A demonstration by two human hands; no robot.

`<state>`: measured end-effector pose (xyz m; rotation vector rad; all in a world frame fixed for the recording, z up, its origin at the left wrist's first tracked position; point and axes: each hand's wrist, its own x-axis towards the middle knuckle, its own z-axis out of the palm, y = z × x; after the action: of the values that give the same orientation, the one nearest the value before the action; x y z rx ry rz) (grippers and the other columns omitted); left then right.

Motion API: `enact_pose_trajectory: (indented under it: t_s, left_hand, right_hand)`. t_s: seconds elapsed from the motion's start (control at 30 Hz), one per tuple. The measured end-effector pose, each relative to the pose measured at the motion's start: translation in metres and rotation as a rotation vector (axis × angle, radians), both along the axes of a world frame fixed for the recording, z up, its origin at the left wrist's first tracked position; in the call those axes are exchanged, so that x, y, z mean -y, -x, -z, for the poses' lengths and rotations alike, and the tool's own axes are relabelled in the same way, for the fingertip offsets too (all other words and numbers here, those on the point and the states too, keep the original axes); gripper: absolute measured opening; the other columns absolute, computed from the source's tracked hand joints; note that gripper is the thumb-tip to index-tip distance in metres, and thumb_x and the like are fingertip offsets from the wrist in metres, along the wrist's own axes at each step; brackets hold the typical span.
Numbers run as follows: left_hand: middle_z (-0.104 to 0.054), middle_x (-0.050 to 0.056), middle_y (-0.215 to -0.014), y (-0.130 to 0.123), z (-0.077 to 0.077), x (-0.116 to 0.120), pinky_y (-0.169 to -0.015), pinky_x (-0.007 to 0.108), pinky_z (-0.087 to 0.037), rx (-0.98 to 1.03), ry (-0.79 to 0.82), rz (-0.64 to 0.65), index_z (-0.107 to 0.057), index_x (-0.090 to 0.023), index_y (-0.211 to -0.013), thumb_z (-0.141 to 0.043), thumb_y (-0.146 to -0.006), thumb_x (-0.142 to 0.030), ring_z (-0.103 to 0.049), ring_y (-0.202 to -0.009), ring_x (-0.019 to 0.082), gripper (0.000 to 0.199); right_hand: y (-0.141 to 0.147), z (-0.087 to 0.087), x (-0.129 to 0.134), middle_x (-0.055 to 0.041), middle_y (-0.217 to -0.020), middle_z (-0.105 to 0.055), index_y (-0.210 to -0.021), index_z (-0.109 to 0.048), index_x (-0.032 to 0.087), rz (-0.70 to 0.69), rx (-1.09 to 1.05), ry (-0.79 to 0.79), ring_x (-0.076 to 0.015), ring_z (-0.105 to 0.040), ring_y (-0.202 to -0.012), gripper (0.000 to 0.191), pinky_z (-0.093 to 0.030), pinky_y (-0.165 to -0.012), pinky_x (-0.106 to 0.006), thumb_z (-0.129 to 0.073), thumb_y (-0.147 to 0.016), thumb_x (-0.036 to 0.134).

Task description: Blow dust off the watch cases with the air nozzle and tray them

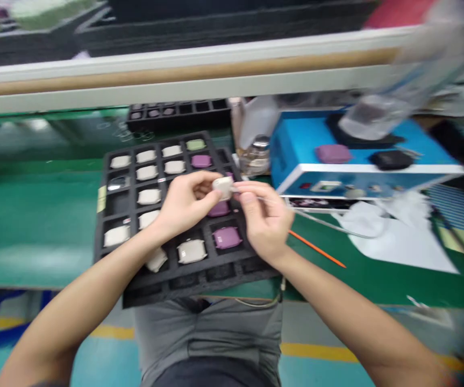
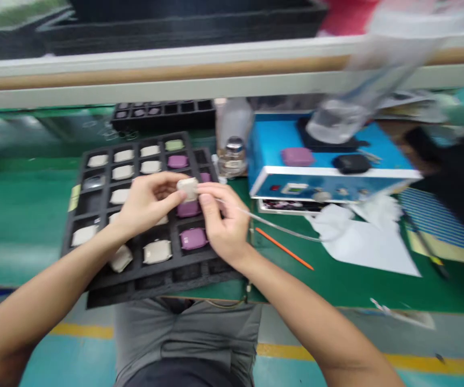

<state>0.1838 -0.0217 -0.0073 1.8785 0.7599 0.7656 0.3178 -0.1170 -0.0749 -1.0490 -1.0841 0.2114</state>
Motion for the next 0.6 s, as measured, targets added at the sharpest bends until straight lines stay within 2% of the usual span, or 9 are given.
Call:
enact_pose_trajectory:
  t_s: [0.07,0.17,0.23,0.27,0.33,0.4,0.5,0.6]
  left_hand:
    - [-0.076,0.006,-0.09,0.018,-0.017,-0.008,-0.073,0.028,-0.056,0.016,-0.07,-0.027,-0.074,-0.014,-0.103,-0.074,-0.075,-0.011,-0.069,-0.077,0.016,0.028]
    - [-0.073,0.004,-0.092,0.072,-0.055,-0.013,-0.077,0.029,-0.055,-0.005,-0.154,-0.162,-0.072,-0.018,-0.103,-0.077,-0.072,-0.008,-0.068,-0.082,0.017,0.033]
    - [-0.073,0.004,-0.096,0.115,-0.076,-0.012,-0.083,0.032,-0.055,-0.16,-0.22,-0.217,-0.072,-0.02,-0.104,-0.078,-0.074,-0.013,-0.068,-0.088,0.019,0.031]
    - [-0.074,0.004,-0.097,0.136,-0.081,-0.013,-0.086,0.033,-0.054,-0.283,-0.257,-0.225,-0.072,-0.02,-0.105,-0.077,-0.076,-0.017,-0.068,-0.089,0.021,0.029]
    - [-0.076,0.005,-0.097,0.17,-0.076,-0.02,-0.089,0.037,-0.053,-0.555,-0.293,-0.215,-0.074,-0.021,-0.106,-0.071,-0.08,-0.023,-0.069,-0.091,0.024,0.027]
    - [-0.078,0.005,-0.103,0.188,-0.059,-0.034,-0.092,0.039,-0.053,-0.736,-0.284,-0.193,-0.076,-0.022,-0.109,-0.065,-0.083,-0.027,-0.07,-0.095,0.026,0.029]
    - [-0.078,0.005,-0.119,0.192,-0.033,-0.054,-0.101,0.041,-0.052,-0.791,-0.304,-0.15,-0.078,-0.024,-0.115,-0.055,-0.085,-0.028,-0.069,-0.111,0.029,0.037]
    - [-0.076,0.009,-0.125,0.184,-0.023,-0.068,-0.105,0.042,-0.05,-0.734,-0.428,-0.252,-0.079,-0.02,-0.118,-0.055,-0.084,-0.026,-0.068,-0.117,0.031,0.042]
  right_hand:
    - [0.002,0.003,0.003,-0.0069,-0.103,-0.075,-0.1,-0.075,0.022,0.02,-0.032,0.018,-0.0211,-0.073,-0.098,0.014,-0.066,-0.083,-0.039,-0.064,-0.099,0.029]
    - [0.006,0.006,0.004,-0.0067,-0.1,-0.074,-0.097,-0.075,0.022,0.04,-0.074,0.04,-0.0211,-0.074,-0.093,0.016,-0.068,-0.075,-0.037,-0.065,-0.098,0.034]
    - [0.007,0.005,0.005,-0.0064,-0.099,-0.073,-0.096,-0.075,0.022,0.036,-0.079,0.048,-0.0204,-0.074,-0.091,0.017,-0.068,-0.072,-0.034,-0.066,-0.097,0.037]
    - [0.008,0.004,0.006,-0.0062,-0.098,-0.073,-0.096,-0.075,0.022,0.031,-0.075,0.048,-0.0199,-0.074,-0.09,0.018,-0.068,-0.071,-0.033,-0.067,-0.097,0.038]
    - [0.008,0.003,0.007,-0.0059,-0.098,-0.073,-0.096,-0.075,0.022,0.024,-0.075,0.049,-0.0187,-0.074,-0.088,0.019,-0.068,-0.07,-0.032,-0.067,-0.097,0.039]
    - [0.008,0.003,0.008,-0.0055,-0.099,-0.073,-0.097,-0.075,0.021,0.018,-0.084,0.053,-0.0175,-0.074,-0.087,0.02,-0.068,-0.07,-0.03,-0.066,-0.097,0.039]
    - [0.008,0.003,0.008,-0.0058,-0.1,-0.073,-0.098,-0.074,0.019,0.016,-0.089,0.07,-0.0168,-0.074,-0.086,0.022,-0.068,-0.071,-0.03,-0.066,-0.097,0.039]
    - [0.008,0.004,0.008,-0.006,-0.1,-0.073,-0.099,-0.074,0.018,0.02,-0.09,0.083,-0.0169,-0.074,-0.086,0.022,-0.068,-0.071,-0.03,-0.067,-0.096,0.04]
